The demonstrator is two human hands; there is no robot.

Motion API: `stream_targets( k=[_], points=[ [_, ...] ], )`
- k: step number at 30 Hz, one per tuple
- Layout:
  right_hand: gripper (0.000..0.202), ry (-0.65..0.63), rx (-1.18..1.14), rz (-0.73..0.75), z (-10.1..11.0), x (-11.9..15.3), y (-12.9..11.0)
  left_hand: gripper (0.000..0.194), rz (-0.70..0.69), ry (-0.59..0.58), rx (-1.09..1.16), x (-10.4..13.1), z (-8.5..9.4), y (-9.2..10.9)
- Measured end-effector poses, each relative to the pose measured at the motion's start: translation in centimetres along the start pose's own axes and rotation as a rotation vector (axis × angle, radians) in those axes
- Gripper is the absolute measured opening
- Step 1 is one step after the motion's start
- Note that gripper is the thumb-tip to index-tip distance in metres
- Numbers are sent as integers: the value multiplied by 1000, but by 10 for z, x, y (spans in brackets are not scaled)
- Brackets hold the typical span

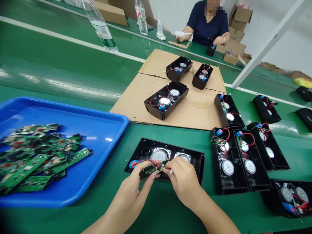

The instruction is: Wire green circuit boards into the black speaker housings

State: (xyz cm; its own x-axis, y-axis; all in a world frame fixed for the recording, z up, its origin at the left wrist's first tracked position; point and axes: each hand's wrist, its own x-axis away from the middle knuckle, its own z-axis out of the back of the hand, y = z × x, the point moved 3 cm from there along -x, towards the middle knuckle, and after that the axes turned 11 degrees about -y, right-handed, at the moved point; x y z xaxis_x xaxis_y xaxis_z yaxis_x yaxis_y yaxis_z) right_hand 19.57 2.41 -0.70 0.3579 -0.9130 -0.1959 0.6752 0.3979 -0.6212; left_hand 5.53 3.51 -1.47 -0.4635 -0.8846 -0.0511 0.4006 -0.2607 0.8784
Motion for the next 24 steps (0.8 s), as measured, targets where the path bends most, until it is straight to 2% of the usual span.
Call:
stream_targets(
  k=[8,12,17,24],
  points=[
    [26,-3,216,148,-4,-2,-5,22,-117,-52,-180,-4,4,3],
    [23,24,200,156,-4,0,-5,21,-115,-80,-190,-5,7,4],
    [22,35,142,133,-3,-1,-5,20,-11,-148,-38,-8,9,2],
    [21,-3,24,10,0,-1,-4,15,235,-137,317,-12,9,-6]
  ],
)
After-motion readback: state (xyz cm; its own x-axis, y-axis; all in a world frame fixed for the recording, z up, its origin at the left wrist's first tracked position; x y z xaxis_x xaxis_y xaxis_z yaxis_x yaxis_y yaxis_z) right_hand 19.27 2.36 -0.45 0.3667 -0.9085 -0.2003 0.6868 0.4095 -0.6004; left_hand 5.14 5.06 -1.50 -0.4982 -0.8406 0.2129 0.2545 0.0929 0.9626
